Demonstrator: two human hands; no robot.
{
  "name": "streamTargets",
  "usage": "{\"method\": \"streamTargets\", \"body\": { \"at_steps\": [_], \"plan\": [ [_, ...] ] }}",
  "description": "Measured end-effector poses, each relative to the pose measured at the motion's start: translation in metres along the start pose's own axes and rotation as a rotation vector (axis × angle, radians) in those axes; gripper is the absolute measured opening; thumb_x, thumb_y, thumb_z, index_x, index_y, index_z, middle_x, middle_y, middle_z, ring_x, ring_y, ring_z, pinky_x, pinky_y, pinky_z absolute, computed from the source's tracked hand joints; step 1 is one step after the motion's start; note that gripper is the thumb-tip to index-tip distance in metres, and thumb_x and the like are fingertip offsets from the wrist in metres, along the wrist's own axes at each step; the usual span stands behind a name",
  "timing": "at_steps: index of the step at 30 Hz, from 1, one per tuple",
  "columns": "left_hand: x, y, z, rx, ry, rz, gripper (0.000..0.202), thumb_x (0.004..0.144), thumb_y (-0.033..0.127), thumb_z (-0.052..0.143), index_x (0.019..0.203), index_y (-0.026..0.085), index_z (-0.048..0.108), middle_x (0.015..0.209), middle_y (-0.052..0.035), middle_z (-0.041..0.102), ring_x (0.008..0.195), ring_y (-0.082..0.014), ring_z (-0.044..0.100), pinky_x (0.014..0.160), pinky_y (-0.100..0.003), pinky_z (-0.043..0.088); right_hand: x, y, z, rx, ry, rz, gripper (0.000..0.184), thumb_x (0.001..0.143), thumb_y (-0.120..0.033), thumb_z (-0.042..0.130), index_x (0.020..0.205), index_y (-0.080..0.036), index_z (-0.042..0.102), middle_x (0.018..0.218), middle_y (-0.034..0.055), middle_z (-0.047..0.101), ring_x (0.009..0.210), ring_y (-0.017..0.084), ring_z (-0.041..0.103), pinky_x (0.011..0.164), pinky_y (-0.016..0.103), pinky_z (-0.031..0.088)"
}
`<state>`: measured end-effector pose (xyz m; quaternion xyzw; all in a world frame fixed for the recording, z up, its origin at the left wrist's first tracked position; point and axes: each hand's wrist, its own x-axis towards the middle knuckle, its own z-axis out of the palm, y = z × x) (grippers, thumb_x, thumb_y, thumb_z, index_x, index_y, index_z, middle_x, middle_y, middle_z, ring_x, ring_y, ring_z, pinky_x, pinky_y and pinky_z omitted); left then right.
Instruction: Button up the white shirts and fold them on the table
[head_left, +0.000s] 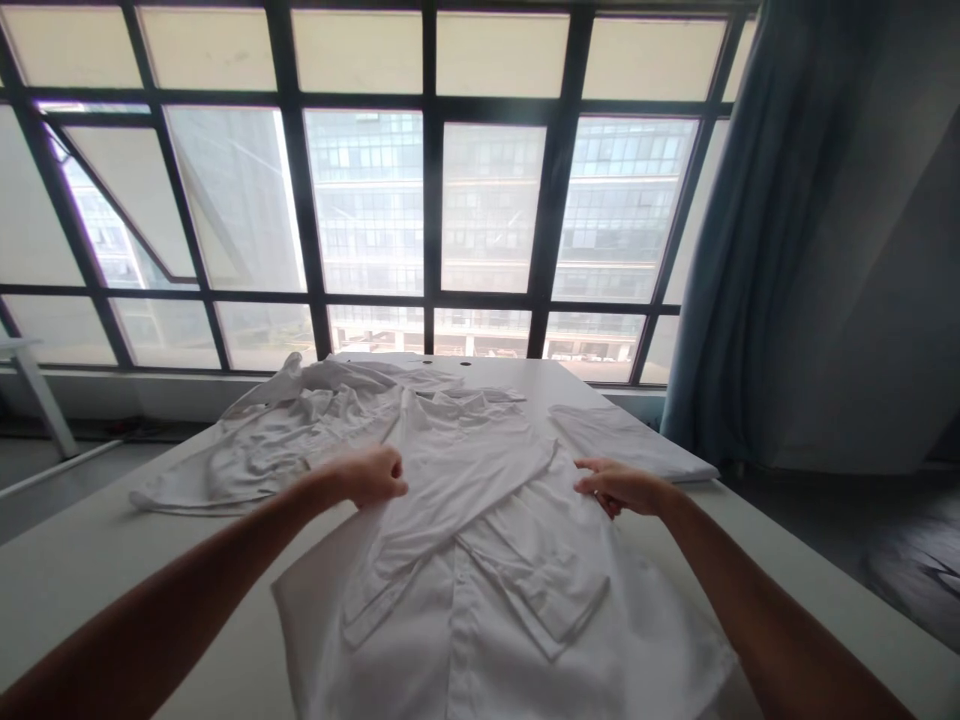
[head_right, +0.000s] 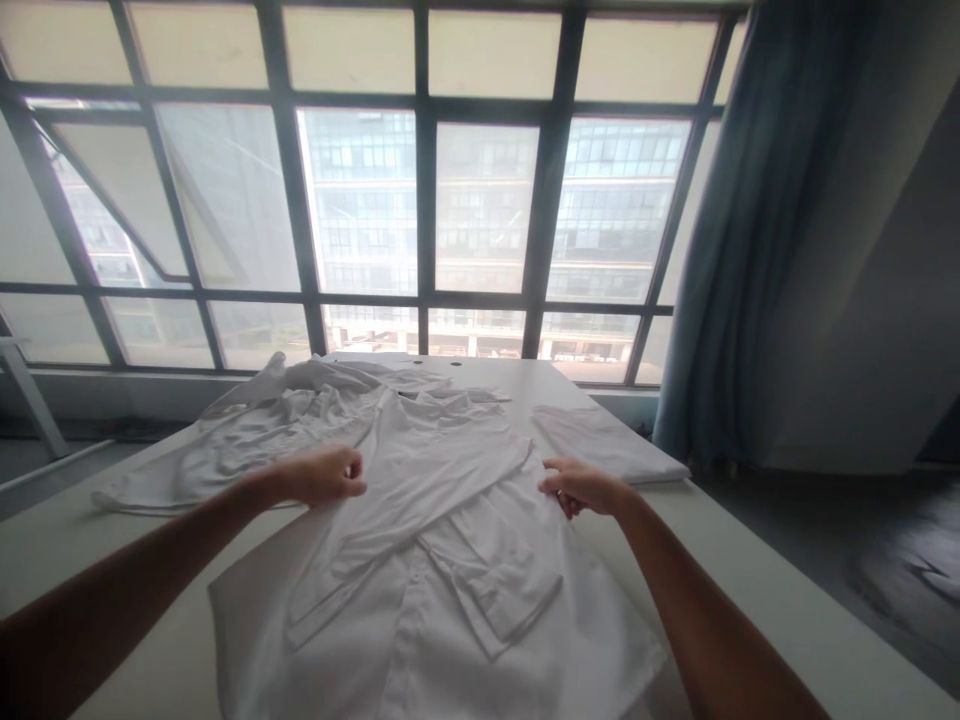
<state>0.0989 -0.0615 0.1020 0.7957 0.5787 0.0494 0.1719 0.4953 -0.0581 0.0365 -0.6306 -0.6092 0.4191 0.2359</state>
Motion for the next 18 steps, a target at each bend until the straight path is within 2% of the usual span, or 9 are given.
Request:
{"method": "streamTargets", "body": {
  "at_steps": [1, 2, 5, 8, 11, 13, 15, 16, 18],
  "plan": [
    [0.004, 0.015, 0.01, 0.014, -0.022, 0.045, 0.01, 0.074, 0.017, 0.056, 0.068, 0.011, 0.061, 0.05, -0.0002, 0.054, 0.046, -0.0115, 0.052, 0.049, -0.02, 0.042, 0.0, -0.002, 0.003, 0.014, -0.019, 0.01, 0.044, 0.071, -0.027, 0.061, 0.112, -0.012, 0.06, 0.046, -0.0046, 0.049, 0.039, 0.01, 0.043, 0.039, 0.019, 0.032],
    [0.008, 0.028, 0.021, 0.033, -0.094, 0.071, 0.009, 0.072, 0.016, 0.057, 0.066, 0.011, 0.061, 0.049, -0.0012, 0.054, 0.046, -0.0132, 0.054, 0.051, -0.022, 0.044, 0.0, -0.003, 0.005, 0.025, -0.034, 0.001, 0.045, 0.071, -0.028, 0.06, 0.113, -0.011, 0.059, 0.045, -0.0055, 0.047, 0.037, 0.01, 0.041, 0.038, 0.019, 0.031],
    [0.018, 0.045, 0.054, 0.091, -0.246, 0.107, 0.012, 0.071, 0.015, 0.056, 0.059, 0.015, 0.058, 0.049, -0.0055, 0.058, 0.052, -0.0206, 0.061, 0.057, -0.031, 0.051, 0.003, -0.003, 0.009, 0.043, -0.053, -0.057, 0.048, 0.069, -0.031, 0.06, 0.112, -0.01, 0.058, 0.042, -0.0066, 0.046, 0.035, 0.009, 0.039, 0.037, 0.018, 0.028],
    [0.023, 0.04, 0.074, 0.039, -0.335, 0.096, 0.02, 0.074, 0.017, 0.055, 0.054, 0.016, 0.053, 0.052, -0.0076, 0.061, 0.056, -0.0232, 0.064, 0.061, -0.036, 0.054, 0.007, -0.001, 0.011, 0.049, -0.05, -0.077, 0.048, 0.068, -0.034, 0.061, 0.109, -0.011, 0.059, 0.042, -0.0061, 0.047, 0.035, 0.009, 0.04, 0.036, 0.018, 0.025],
    [0.027, 0.027, 0.081, -0.12, -0.486, 0.011, 0.027, 0.079, 0.023, 0.056, 0.054, 0.016, 0.052, 0.051, -0.0053, 0.06, 0.048, -0.0175, 0.06, 0.055, -0.031, 0.053, 0.008, -0.002, 0.015, 0.062, -0.05, -0.105, 0.048, 0.067, -0.036, 0.062, 0.108, -0.011, 0.06, 0.041, -0.0078, 0.044, 0.034, 0.008, 0.038, 0.036, 0.018, 0.026],
    [0.031, 0.018, 0.08, -0.249, -0.546, 0.011, 0.028, 0.085, 0.033, 0.055, 0.063, 0.015, 0.055, 0.051, -0.0028, 0.06, 0.044, -0.0146, 0.058, 0.052, -0.028, 0.052, 0.008, -0.005, 0.019, 0.086, -0.041, -0.122, 0.05, 0.067, -0.036, 0.062, 0.111, -0.011, 0.06, 0.04, -0.0096, 0.042, 0.034, 0.008, 0.036, 0.036, 0.019, 0.026],
    [0.034, 0.007, 0.076, -0.343, -0.508, 0.105, 0.031, 0.089, 0.042, 0.052, 0.076, 0.015, 0.058, 0.055, -0.0018, 0.063, 0.046, -0.0142, 0.059, 0.053, -0.027, 0.051, 0.006, -0.012, 0.024, 0.112, -0.01, -0.137, 0.054, 0.068, -0.036, 0.062, 0.115, -0.01, 0.059, 0.038, -0.0107, 0.04, 0.033, 0.009, 0.035, 0.036, 0.018, 0.025],
    [0.035, 0.001, 0.073, -0.359, -0.439, 0.194, 0.032, 0.09, 0.044, 0.051, 0.081, 0.015, 0.06, 0.059, -0.0027, 0.066, 0.051, -0.0147, 0.062, 0.056, -0.027, 0.053, 0.006, -0.017, 0.028, 0.125, 0.006, -0.148, 0.055, 0.068, -0.035, 0.062, 0.117, -0.009, 0.058, 0.037, -0.0109, 0.039, 0.033, 0.009, 0.036, 0.036, 0.018, 0.025],
    [0.038, -0.013, 0.067, -0.32, -0.209, 0.408, 0.032, 0.09, 0.044, 0.052, 0.089, 0.014, 0.064, 0.075, -0.0069, 0.072, 0.068, -0.017, 0.067, 0.071, -0.03, 0.055, 0.007, -0.028, 0.039, 0.146, 0.028, -0.17, 0.056, 0.07, -0.033, 0.061, 0.12, -0.008, 0.057, 0.037, -0.0108, 0.041, 0.033, 0.009, 0.037, 0.036, 0.018, 0.026]
  ]
}}
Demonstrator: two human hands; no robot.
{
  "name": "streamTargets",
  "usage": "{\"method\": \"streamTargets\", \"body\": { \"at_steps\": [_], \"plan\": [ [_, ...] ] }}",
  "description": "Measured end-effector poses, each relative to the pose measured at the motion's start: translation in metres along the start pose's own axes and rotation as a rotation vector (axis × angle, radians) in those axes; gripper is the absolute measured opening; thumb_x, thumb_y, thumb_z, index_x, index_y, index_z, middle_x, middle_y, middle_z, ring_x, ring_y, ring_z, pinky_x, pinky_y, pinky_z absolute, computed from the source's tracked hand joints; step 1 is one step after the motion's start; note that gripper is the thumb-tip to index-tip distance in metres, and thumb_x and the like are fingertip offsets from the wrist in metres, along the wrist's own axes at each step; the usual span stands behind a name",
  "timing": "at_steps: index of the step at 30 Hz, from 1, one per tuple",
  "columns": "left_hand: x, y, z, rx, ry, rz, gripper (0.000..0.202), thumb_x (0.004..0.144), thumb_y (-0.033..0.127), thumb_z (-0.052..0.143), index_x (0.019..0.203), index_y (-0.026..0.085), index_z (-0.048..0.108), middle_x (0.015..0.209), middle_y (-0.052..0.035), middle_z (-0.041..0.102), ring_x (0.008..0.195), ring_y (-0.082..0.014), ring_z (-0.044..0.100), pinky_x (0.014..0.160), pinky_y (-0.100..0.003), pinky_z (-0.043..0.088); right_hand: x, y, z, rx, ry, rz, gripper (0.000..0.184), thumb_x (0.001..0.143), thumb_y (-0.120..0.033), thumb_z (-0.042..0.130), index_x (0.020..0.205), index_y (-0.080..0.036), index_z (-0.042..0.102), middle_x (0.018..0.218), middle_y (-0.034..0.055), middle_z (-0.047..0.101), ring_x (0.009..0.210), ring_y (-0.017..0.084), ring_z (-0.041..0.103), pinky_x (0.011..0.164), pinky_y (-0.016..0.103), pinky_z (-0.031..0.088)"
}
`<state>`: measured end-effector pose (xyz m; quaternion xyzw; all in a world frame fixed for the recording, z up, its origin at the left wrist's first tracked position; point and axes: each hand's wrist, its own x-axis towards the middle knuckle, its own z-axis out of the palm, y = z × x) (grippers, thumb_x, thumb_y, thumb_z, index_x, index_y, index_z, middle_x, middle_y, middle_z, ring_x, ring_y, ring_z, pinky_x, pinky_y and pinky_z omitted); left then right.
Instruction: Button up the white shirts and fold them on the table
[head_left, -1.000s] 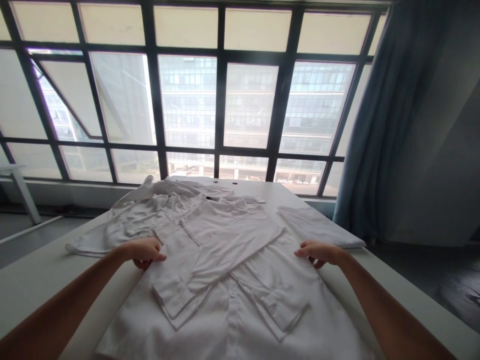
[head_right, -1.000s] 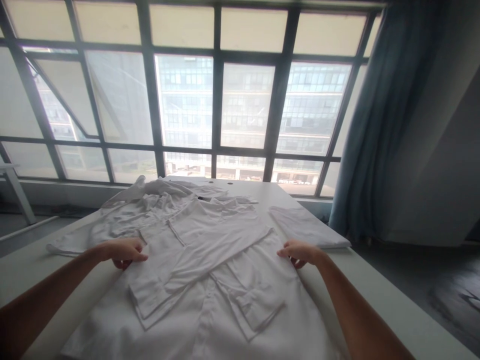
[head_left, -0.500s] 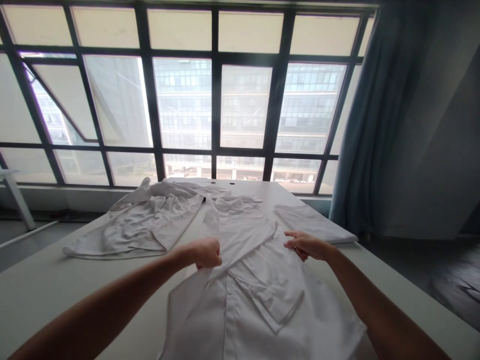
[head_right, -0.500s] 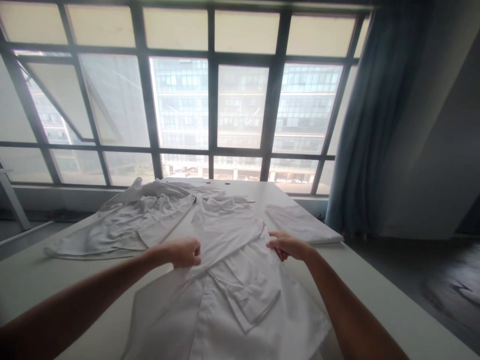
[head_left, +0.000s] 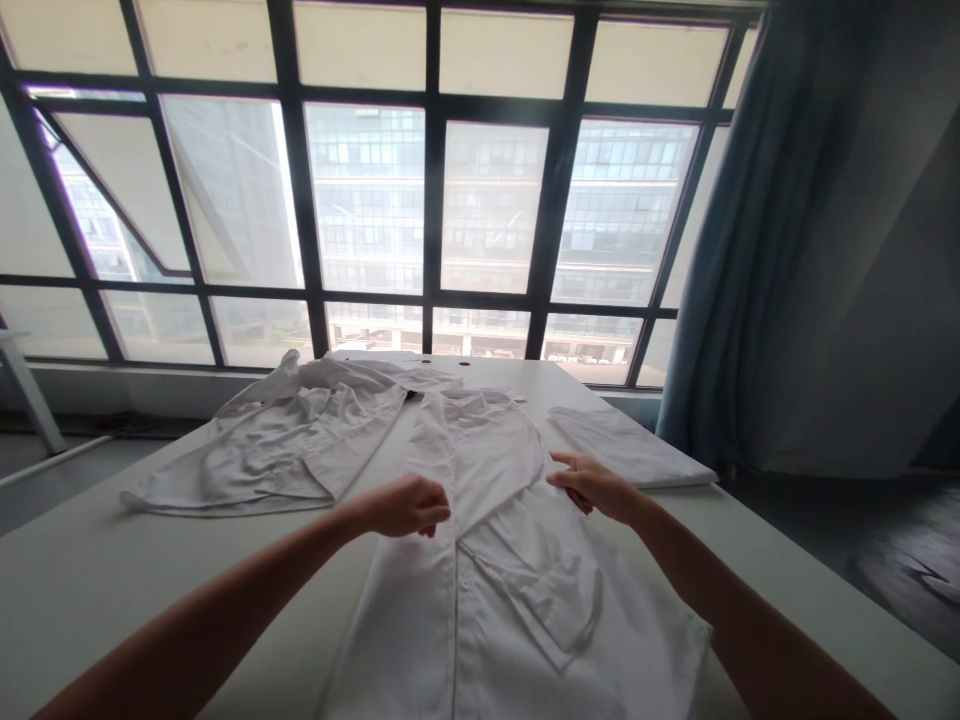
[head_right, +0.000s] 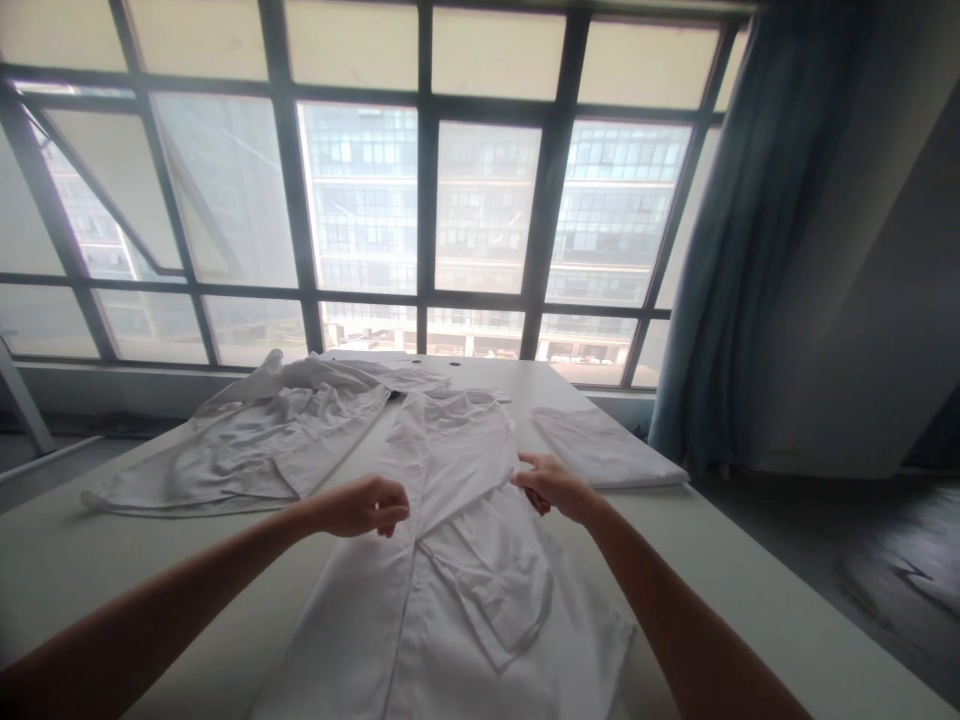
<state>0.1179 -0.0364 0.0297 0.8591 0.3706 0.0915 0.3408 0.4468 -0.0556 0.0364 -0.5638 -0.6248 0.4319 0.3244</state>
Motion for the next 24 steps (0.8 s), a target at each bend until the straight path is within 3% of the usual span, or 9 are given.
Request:
{"method": "streamTargets", "body": {
  "at_steps": [2, 4, 8, 12, 19, 24],
  "plan": [
    [-0.004, -0.014, -0.008, 0.135, 0.17, 0.189, 0.031, 0.091, 0.041, 0.053, 0.098, 0.015, 0.068, 0.1, -0.0112, 0.074, 0.093, -0.0202, 0.068, 0.09, -0.034, 0.051, 0.005, -0.011, 0.017, 0.01, -0.009, -0.013, 0.055, 0.071, -0.03, 0.059, 0.122, -0.007, 0.056, 0.038, -0.0094, 0.045, 0.033, 0.009, 0.039, 0.035, 0.017, 0.028],
    [-0.005, -0.028, -0.011, 0.234, 0.251, 0.285, 0.034, 0.092, 0.041, 0.053, 0.111, 0.017, 0.067, 0.122, -0.0126, 0.067, 0.116, -0.0227, 0.06, 0.104, -0.038, 0.043, 0.012, -0.023, 0.038, -0.001, -0.029, -0.014, 0.054, 0.073, -0.025, 0.057, 0.123, -0.007, 0.055, 0.04, -0.0076, 0.05, 0.032, 0.01, 0.042, 0.034, 0.017, 0.03],
    [-0.003, -0.053, -0.007, 0.368, 0.218, 0.297, 0.047, 0.093, 0.045, 0.053, 0.132, 0.019, 0.058, 0.147, -0.0137, 0.048, 0.14, -0.0267, 0.039, 0.117, -0.046, 0.027, 0.027, -0.038, 0.086, -0.092, -0.077, 0.031, 0.062, 0.073, -0.014, 0.057, 0.134, -0.007, 0.047, 0.045, -0.0061, 0.056, 0.035, 0.011, 0.049, 0.035, 0.017, 0.036],
    [-0.002, -0.062, -0.001, 0.404, 0.148, 0.248, 0.057, 0.095, 0.051, 0.048, 0.144, 0.022, 0.047, 0.155, -0.0132, 0.037, 0.146, -0.0287, 0.028, 0.119, -0.053, 0.015, 0.039, -0.036, 0.12, -0.19, -0.113, 0.051, 0.062, 0.072, -0.009, 0.057, 0.134, -0.015, 0.05, 0.051, -0.0056, 0.059, 0.042, 0.012, 0.055, 0.039, 0.017, 0.042],
    [-0.007, -0.055, 0.002, 0.416, 0.054, 0.237, 0.062, 0.094, 0.054, 0.047, 0.149, 0.027, 0.039, 0.158, -0.0112, 0.03, 0.147, -0.0307, 0.022, 0.118, -0.058, 0.006, 0.04, -0.031, 0.127, -0.401, -0.216, -0.087, 0.059, 0.076, -0.01, 0.056, 0.134, -0.016, 0.051, 0.062, -0.0031, 0.062, 0.049, 0.013, 0.056, 0.046, 0.02, 0.043],
    [-0.012, -0.041, 0.007, 0.494, -0.086, 0.164, 0.083, 0.087, 0.072, 0.045, 0.155, 0.029, 0.024, 0.162, -0.014, 0.011, 0.148, -0.0396, 0.003, 0.111, -0.07, 0.004, 0.033, -0.029, 0.123, -0.624, -0.262, -0.232, 0.056, 0.082, -0.014, 0.054, 0.138, -0.013, 0.05, 0.078, 0.0021, 0.068, 0.063, 0.014, 0.059, 0.058, 0.021, 0.045]
  ]
}}
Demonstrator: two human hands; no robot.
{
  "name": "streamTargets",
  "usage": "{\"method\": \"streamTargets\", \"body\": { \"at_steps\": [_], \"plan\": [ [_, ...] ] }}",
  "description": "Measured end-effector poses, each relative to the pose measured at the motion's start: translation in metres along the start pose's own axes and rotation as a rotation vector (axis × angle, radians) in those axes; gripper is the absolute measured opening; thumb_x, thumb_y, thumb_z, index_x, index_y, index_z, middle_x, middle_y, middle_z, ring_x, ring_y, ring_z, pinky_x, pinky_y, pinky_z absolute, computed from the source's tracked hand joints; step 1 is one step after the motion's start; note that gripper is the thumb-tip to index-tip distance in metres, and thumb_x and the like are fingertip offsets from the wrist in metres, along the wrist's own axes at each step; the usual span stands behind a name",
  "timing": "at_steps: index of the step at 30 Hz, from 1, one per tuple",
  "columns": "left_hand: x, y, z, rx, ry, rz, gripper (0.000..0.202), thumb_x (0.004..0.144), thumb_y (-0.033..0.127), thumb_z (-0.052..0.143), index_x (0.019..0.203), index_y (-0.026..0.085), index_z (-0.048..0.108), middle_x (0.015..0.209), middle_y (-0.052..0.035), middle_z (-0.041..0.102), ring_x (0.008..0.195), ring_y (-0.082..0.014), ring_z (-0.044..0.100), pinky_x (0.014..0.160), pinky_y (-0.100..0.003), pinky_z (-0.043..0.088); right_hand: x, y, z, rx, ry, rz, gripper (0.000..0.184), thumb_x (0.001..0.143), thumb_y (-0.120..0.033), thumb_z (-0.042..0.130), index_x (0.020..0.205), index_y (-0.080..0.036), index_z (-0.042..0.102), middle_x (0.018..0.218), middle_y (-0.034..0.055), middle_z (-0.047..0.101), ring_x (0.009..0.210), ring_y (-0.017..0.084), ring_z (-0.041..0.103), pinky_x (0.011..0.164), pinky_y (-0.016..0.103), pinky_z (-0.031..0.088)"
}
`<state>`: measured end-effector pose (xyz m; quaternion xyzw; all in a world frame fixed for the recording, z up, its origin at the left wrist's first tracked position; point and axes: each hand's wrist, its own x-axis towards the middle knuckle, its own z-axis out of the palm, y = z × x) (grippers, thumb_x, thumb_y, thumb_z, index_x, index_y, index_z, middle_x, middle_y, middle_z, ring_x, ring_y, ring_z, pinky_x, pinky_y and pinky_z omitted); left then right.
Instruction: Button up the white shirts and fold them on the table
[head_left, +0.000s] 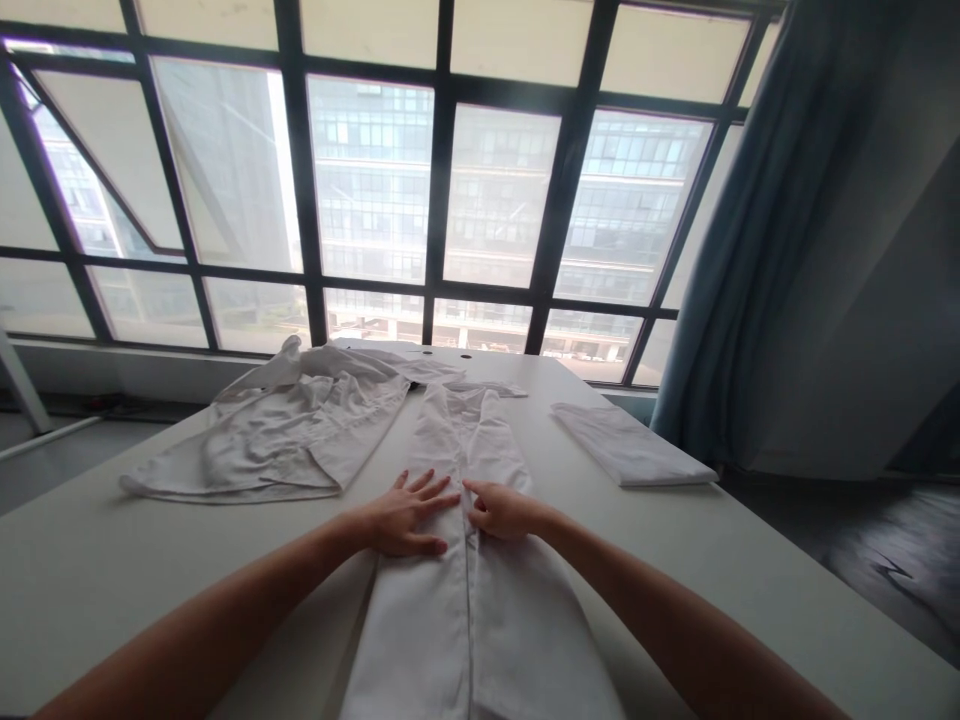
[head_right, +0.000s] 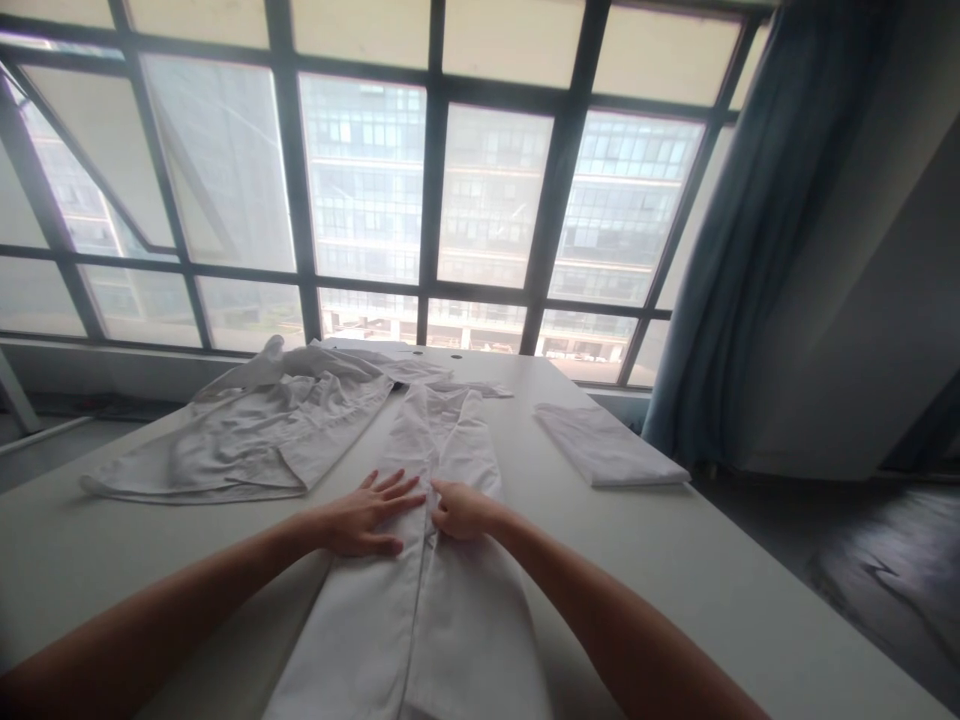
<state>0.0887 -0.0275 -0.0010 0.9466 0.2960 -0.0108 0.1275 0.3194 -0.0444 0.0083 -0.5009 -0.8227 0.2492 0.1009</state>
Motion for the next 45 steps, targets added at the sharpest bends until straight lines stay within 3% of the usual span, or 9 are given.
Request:
{"method": "streamTargets", "body": {
  "at_steps": [5, 8, 12, 18, 27, 33, 37, 40, 45],
  "plan": [
    [-0.002, 0.015, 0.004, 0.056, -0.051, -0.036, 0.093, 0.086, 0.078, 0.035, 0.157, 0.022, 0.013, 0.161, -0.0196, -0.001, 0.147, -0.0427, -0.005, 0.108, -0.073, 0.002, -0.009, 0.003, -0.011, -0.026, -0.137, -0.104, 0.06, 0.09, -0.031, 0.057, 0.146, -0.015, 0.043, 0.091, 0.0041, 0.071, 0.075, 0.016, 0.063, 0.068, 0.023, 0.048],
    [-0.004, 0.019, 0.006, 0.068, -0.053, -0.051, 0.092, 0.087, 0.078, 0.031, 0.158, 0.023, 0.012, 0.161, -0.0191, -0.001, 0.147, -0.0427, -0.005, 0.107, -0.074, 0.003, -0.015, 0.007, -0.008, -0.144, 0.087, -0.074, 0.059, 0.092, -0.043, 0.055, 0.144, -0.014, 0.048, 0.112, 0.013, 0.069, 0.101, 0.024, 0.064, 0.09, 0.034, 0.048],
    [-0.003, 0.021, 0.007, 0.075, -0.013, -0.063, 0.088, 0.088, 0.078, 0.031, 0.157, 0.025, 0.017, 0.161, -0.0169, 0.003, 0.148, -0.042, -0.001, 0.109, -0.073, 0.007, -0.018, 0.016, 0.015, -0.306, 0.19, -0.02, 0.065, 0.098, -0.049, 0.04, 0.15, -0.009, 0.038, 0.154, 0.0193, 0.035, 0.144, 0.03, 0.028, 0.118, 0.048, 0.018],
    [-0.014, 0.049, 0.012, 0.109, 0.056, 0.033, 0.08, 0.095, 0.067, 0.028, 0.154, 0.012, 0.027, 0.157, -0.0233, 0.024, 0.147, -0.0365, 0.018, 0.116, -0.063, 0.014, -0.019, 0.022, 0.027, -0.315, 0.148, -0.006, 0.069, 0.099, -0.051, 0.03, 0.152, -0.007, 0.032, 0.158, 0.016, 0.026, 0.148, 0.026, 0.021, 0.12, 0.046, 0.013],
    [-0.065, 0.108, 0.018, -0.093, 0.013, 0.359, 0.077, 0.096, 0.06, 0.035, 0.156, 0.012, 0.023, 0.159, -0.0188, 0.022, 0.148, -0.0336, 0.016, 0.121, -0.054, 0.011, -0.022, 0.018, 0.025, -0.321, 0.195, -0.013, 0.066, 0.099, -0.049, 0.033, 0.15, -0.007, 0.036, 0.156, 0.0161, 0.031, 0.146, 0.026, 0.027, 0.12, 0.046, 0.016],
    [-0.034, 0.054, 0.005, -0.166, 0.212, 0.297, 0.055, 0.099, 0.05, 0.037, 0.144, 0.02, 0.047, 0.148, -0.0116, 0.048, 0.139, -0.0242, 0.042, 0.117, -0.039, 0.031, -0.024, 0.018, 0.028, -0.353, 0.283, -0.095, 0.061, 0.099, -0.048, 0.037, 0.143, -0.006, 0.045, 0.149, 0.0214, 0.042, 0.139, 0.03, 0.038, 0.114, 0.049, 0.028],
    [-0.017, 0.006, 0.011, 0.023, 0.155, -0.01, 0.071, 0.096, 0.06, 0.037, 0.15, 0.014, 0.038, 0.158, -0.0168, 0.027, 0.148, -0.0339, 0.019, 0.119, -0.054, 0.018, -0.037, 0.013, 0.031, -0.406, 0.431, -0.508, 0.051, 0.097, -0.053, 0.039, 0.119, -0.013, 0.06, 0.121, 0.0187, 0.063, 0.107, 0.028, 0.06, 0.092, 0.045, 0.045],
    [-0.023, 0.0, 0.018, 0.07, 0.116, -0.005, 0.076, 0.095, 0.064, 0.034, 0.153, 0.015, 0.033, 0.159, -0.017, 0.024, 0.147, -0.0343, 0.02, 0.118, -0.054, 0.021, -0.047, 0.007, 0.034, -0.451, 0.421, -0.815, 0.049, 0.095, -0.06, 0.04, 0.102, -0.016, 0.061, 0.098, 0.0132, 0.066, 0.085, 0.023, 0.06, 0.08, 0.041, 0.046],
    [-0.016, -0.007, 0.002, 0.011, 0.2, 0.126, 0.048, 0.1, 0.05, 0.035, 0.13, 0.023, 0.061, 0.133, -0.0086, 0.062, 0.125, -0.0237, 0.056, 0.107, -0.036, 0.042, -0.041, -0.009, 0.031, -0.358, 0.308, -0.814, 0.042, 0.095, -0.052, 0.044, 0.11, -0.016, 0.059, 0.108, 0.0147, 0.066, 0.097, 0.024, 0.06, 0.088, 0.041, 0.046]
  ]
}}
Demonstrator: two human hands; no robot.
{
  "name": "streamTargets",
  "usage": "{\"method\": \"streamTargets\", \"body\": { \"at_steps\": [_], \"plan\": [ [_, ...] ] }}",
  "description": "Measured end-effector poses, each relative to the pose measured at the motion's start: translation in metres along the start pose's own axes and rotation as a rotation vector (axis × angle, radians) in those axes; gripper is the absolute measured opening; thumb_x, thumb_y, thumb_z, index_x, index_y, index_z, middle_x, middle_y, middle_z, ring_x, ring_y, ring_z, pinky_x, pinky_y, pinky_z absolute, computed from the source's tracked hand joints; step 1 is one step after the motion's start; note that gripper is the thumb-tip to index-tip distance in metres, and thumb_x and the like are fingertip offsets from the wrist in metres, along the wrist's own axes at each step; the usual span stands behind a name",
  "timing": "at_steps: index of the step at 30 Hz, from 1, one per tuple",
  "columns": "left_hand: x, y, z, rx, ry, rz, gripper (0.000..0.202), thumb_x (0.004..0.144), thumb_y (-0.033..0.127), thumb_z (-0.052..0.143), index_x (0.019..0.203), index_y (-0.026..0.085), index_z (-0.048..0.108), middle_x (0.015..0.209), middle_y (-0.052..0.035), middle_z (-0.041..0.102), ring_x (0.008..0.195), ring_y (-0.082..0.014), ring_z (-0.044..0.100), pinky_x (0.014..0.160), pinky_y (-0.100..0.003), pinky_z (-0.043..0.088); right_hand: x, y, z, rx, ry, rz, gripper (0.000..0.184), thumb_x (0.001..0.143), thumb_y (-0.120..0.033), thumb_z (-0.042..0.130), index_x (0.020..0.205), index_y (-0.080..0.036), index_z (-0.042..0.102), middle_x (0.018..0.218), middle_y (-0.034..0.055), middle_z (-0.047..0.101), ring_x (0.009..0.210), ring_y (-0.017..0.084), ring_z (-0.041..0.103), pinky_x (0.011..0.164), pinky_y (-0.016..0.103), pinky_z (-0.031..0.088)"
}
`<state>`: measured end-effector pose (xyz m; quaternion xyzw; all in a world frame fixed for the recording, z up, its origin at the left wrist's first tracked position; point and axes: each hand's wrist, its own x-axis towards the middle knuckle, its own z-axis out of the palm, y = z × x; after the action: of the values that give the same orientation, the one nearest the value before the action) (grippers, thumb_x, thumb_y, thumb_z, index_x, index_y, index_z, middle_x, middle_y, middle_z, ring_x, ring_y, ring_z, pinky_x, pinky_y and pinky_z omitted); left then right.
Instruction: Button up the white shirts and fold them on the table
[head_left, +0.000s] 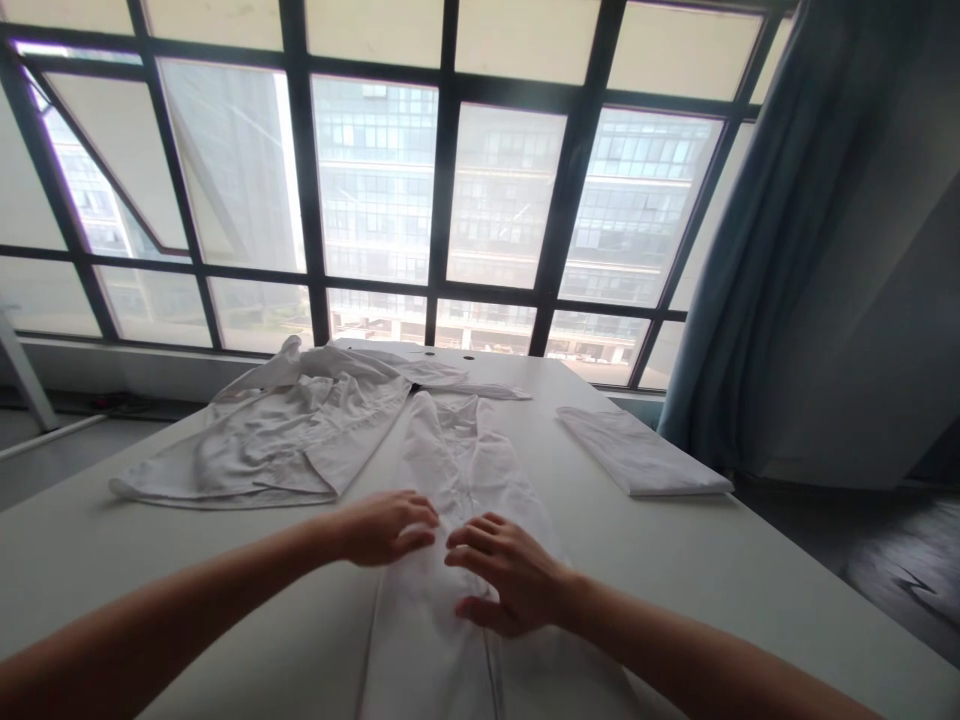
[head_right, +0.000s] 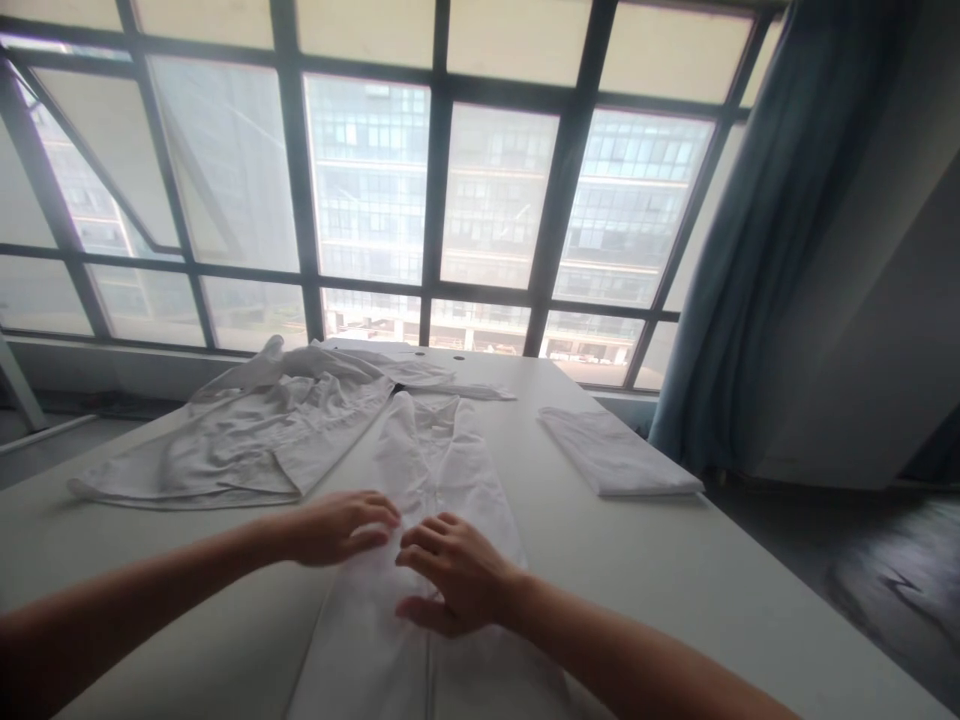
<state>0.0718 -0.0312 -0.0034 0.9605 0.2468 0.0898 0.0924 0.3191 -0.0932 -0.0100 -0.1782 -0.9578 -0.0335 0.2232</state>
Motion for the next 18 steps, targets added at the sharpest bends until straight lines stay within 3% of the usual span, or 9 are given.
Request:
{"method": "streamTargets", "body": {
  "at_steps": [1, 3, 7, 10, 14, 18],
  "plan": [
    [0.008, -0.011, -0.003, -0.011, 0.034, -0.004, 0.046, 0.102, 0.045, 0.033, 0.128, 0.022, 0.063, 0.129, -0.0081, 0.065, 0.123, -0.0217, 0.057, 0.106, -0.034, 0.043, 0.005, 0.001, 0.0, 0.024, -0.018, 0.03, 0.044, 0.094, -0.051, 0.046, 0.117, -0.015, 0.058, 0.118, 0.0163, 0.064, 0.106, 0.026, 0.059, 0.093, 0.043, 0.044],
    [0.029, -0.04, -0.005, 0.047, 0.104, -0.03, 0.048, 0.101, 0.043, 0.034, 0.137, 0.018, 0.055, 0.14, -0.0105, 0.057, 0.134, -0.0229, 0.047, 0.112, -0.037, 0.036, 0.014, 0.003, 0.001, 0.076, -0.082, 0.073, 0.053, 0.094, -0.052, 0.049, 0.132, -0.015, 0.052, 0.137, 0.018, 0.054, 0.125, 0.028, 0.05, 0.105, 0.047, 0.037],
    [0.074, -0.11, 0.008, 0.197, 0.0, -0.213, 0.066, 0.1, 0.052, 0.031, 0.15, 0.008, 0.036, 0.158, -0.0182, 0.025, 0.148, -0.0288, 0.02, 0.12, -0.044, 0.02, 0.018, 0.004, 0.002, 0.211, -0.214, 0.143, 0.065, 0.094, -0.055, 0.05, 0.146, -0.018, 0.042, 0.152, 0.0148, 0.04, 0.141, 0.027, 0.035, 0.117, 0.045, 0.022],
    [0.102, -0.153, 0.018, 0.202, -0.05, -0.29, 0.073, 0.1, 0.056, 0.025, 0.152, 0.005, 0.03, 0.159, -0.0198, 0.016, 0.149, -0.0301, 0.013, 0.12, -0.047, 0.016, 0.015, 0.005, -0.001, 0.292, -0.225, 0.187, 0.068, 0.094, -0.059, 0.05, 0.149, -0.021, 0.038, 0.154, 0.0122, 0.038, 0.142, 0.026, 0.033, 0.12, 0.044, 0.016],
    [0.132, -0.191, 0.019, 0.168, -0.056, -0.365, 0.075, 0.099, 0.058, 0.022, 0.153, 0.006, 0.027, 0.16, -0.02, 0.013, 0.15, -0.0296, 0.01, 0.12, -0.048, 0.014, 0.013, 0.01, 0.0, 0.34, -0.229, 0.19, 0.068, 0.094, -0.06, 0.049, 0.151, -0.024, 0.035, 0.154, 0.0107, 0.038, 0.143, 0.023, 0.032, 0.121, 0.042, 0.014],
    [0.153, -0.212, 0.013, 0.139, -0.05, -0.47, 0.075, 0.099, 0.055, 0.02, 0.155, 0.004, 0.021, 0.161, -0.0204, 0.007, 0.15, -0.0296, 0.007, 0.119, -0.047, 0.014, 0.012, 0.02, 0.01, 0.34, -0.259, 0.16, 0.066, 0.095, -0.057, 0.05, 0.151, -0.025, 0.034, 0.156, 0.0101, 0.035, 0.144, 0.025, 0.03, 0.121, 0.044, 0.013]
  ]
}}
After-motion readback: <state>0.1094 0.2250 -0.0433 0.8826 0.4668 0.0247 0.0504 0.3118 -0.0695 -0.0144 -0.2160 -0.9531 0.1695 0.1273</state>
